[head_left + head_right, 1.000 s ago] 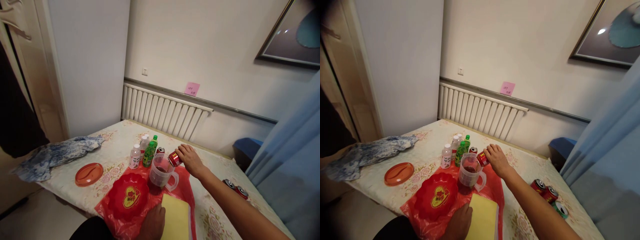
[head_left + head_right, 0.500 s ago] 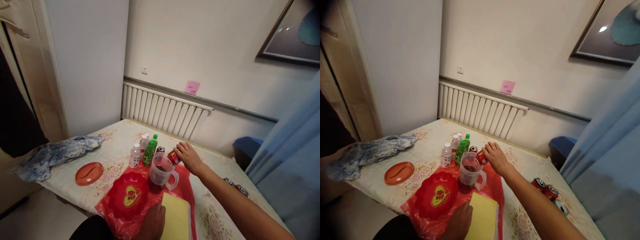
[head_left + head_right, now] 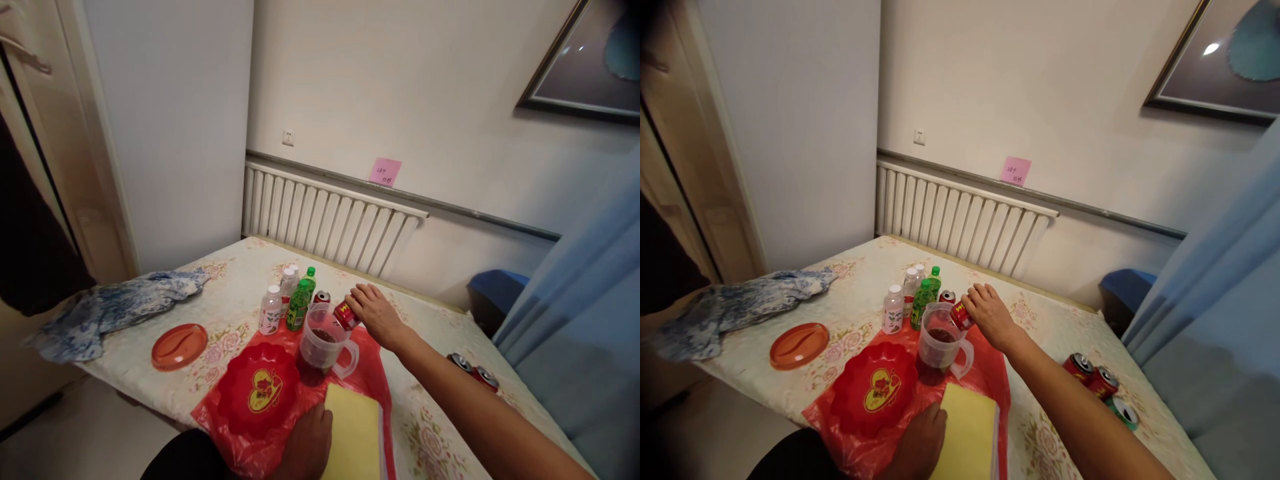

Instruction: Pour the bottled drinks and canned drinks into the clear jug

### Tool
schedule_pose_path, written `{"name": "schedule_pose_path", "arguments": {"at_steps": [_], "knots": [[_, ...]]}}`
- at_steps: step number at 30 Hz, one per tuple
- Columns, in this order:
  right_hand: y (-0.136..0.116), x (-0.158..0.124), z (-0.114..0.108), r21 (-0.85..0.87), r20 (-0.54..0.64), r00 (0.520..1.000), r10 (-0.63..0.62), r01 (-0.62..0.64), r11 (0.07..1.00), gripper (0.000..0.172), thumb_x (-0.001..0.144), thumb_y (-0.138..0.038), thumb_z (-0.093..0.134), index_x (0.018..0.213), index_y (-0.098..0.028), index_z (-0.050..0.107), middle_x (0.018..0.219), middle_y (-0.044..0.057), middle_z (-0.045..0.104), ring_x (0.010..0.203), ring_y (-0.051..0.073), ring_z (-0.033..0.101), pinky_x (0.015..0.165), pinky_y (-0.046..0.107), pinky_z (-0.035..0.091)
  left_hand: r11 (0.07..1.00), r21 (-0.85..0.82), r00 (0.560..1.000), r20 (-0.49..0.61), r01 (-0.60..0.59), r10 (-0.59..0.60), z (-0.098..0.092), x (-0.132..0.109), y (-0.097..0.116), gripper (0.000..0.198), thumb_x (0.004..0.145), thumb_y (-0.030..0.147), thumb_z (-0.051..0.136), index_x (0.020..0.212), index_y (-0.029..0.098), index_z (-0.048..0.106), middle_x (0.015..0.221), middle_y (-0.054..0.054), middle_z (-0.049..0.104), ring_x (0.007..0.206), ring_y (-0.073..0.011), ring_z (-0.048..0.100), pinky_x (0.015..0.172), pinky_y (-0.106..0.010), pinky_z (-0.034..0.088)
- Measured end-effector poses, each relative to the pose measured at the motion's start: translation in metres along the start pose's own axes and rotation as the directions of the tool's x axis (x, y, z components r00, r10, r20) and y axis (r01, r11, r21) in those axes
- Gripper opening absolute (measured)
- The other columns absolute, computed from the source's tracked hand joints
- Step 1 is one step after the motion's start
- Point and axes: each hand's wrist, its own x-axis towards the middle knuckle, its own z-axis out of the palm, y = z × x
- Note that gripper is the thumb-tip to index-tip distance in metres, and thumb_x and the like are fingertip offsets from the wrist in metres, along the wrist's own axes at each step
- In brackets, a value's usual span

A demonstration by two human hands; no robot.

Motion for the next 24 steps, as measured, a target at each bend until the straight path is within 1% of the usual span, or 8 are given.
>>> {"name": "schedule_pose_path", "arguments": {"at_steps": [6, 9, 12, 14, 16, 18, 21, 24], "knots": [[0.0, -0.001, 0.002, 0.081, -0.01, 0.999, 0.031, -0.03, 0.996, 0.037, 0.09, -0.008, 0.048, 0.125, -0.016, 0.057, 0.123, 0.015, 0.061, 0.12, 0.032, 0.046, 0.103, 0.046, 0.034, 1.0, 0.008, 1.0, 0.009, 0.011, -0.011, -0.001, 0.0, 0.001, 0.03, 0.092, 0.007, 0.037, 0.101, 0.02, 0.062, 0.11, -0.008, 0.066, 0.099, -0.0229, 0.061, 0.093, -0.036, 0.048], [0.002, -0.006, 0.01, 0.263, -0.008, 0.994, 0.109, -0.103, 0.959, 0.04, 0.088, -0.007, 0.05, 0.125, -0.017, 0.057, 0.124, 0.015, 0.061, 0.121, 0.031, 0.045, 0.104, 0.046, 0.035, 1.0, 0.017, 0.999, 0.028, 0.026, -0.026, -0.003, -0.001, 0.002, 0.03, 0.092, 0.008, 0.037, 0.102, 0.021, 0.063, 0.111, -0.009, 0.066, 0.097, -0.0229, 0.062, 0.09, -0.036, 0.049], [0.003, -0.012, 0.025, 0.581, 0.001, 0.964, 0.266, -0.217, 0.785, 0.046, 0.08, -0.007, 0.057, 0.125, -0.019, 0.059, 0.125, 0.013, 0.061, 0.12, 0.029, 0.047, 0.106, 0.048, 0.035, 0.999, 0.039, 0.998, 0.049, 0.034, -0.035, -0.001, 0.0, 0.002, 0.03, 0.09, 0.007, 0.038, 0.103, 0.02, 0.062, 0.111, -0.009, 0.065, 0.098, -0.0235, 0.062, 0.09, -0.036, 0.049], [0.004, -0.016, 0.037, 0.698, 0.022, 0.935, 0.353, -0.267, 0.664, 0.053, 0.073, -0.01, 0.064, 0.125, -0.02, 0.059, 0.125, 0.012, 0.061, 0.117, 0.029, 0.049, 0.105, 0.048, 0.037, 0.998, 0.047, 0.997, 0.062, 0.034, -0.036, 0.002, 0.002, 0.0, 0.031, 0.089, 0.007, 0.039, 0.103, 0.02, 0.063, 0.11, -0.009, 0.065, 0.098, -0.0237, 0.062, 0.089, -0.037, 0.049], [0.005, -0.019, 0.053, 0.744, 0.043, 0.903, 0.428, -0.315, 0.59, 0.059, 0.067, -0.014, 0.07, 0.124, -0.02, 0.059, 0.123, 0.011, 0.062, 0.113, 0.029, 0.052, 0.102, 0.046, 0.041, 0.998, 0.052, 0.997, 0.062, 0.04, -0.043, 0.008, 0.003, -0.003, 0.031, 0.089, 0.006, 0.039, 0.102, 0.021, 0.063, 0.109, -0.008, 0.066, 0.097, -0.0233, 0.063, 0.087, -0.036, 0.049], [0.006, -0.022, 0.072, 0.791, 0.084, 0.851, 0.518, -0.373, 0.485, 0.06, 0.063, -0.02, 0.074, 0.122, -0.019, 0.061, 0.119, 0.01, 0.064, 0.111, 0.03, 0.055, 0.1, 0.046, 0.043, 0.998, 0.056, 0.999, 0.034, 0.041, -0.043, 0.016, 0.005, -0.006, 0.031, 0.088, 0.006, 0.041, 0.1, 0.022, 0.064, 0.107, -0.006, 0.067, 0.094, -0.0225, 0.064, 0.085, -0.034, 0.049], [0.002, -0.025, 0.104, 0.849, 0.187, 0.762, 0.62, -0.443, 0.288, 0.06, 0.059, -0.029, 0.078, 0.116, -0.018, 0.065, 0.11, 0.009, 0.069, 0.104, 0.031, 0.06, 0.094, 0.047, 0.048, 0.993, 0.097, 0.997, -0.032, 0.071, -0.068, 0.031, 0.008, -0.008, 0.029, 0.086, 0.004, 0.045, 0.093, 0.023, 0.066, 0.098, -0.004, 0.069, 0.089, -0.0212, 0.066, 0.078, -0.031, 0.049], [-0.011, -0.025, 0.139, 0.883, 0.305, 0.696, 0.651, -0.462, 0.081, 0.056, 0.058, -0.035, 0.079, 0.109, -0.017, 0.067, 0.099, 0.007, 0.074, 0.09, 0.028, 0.067, 0.081, 0.041, 0.054, 0.977, 0.163, 0.988, -0.09, 0.14, -0.127, 0.047, 0.011, -0.01, 0.027, 0.084, 0.004, 0.05, 0.086, 0.024, 0.067, 0.089, -0.004, 0.07, 0.082, -0.0211, 0.067, 0.071, -0.029, 0.048]]}}
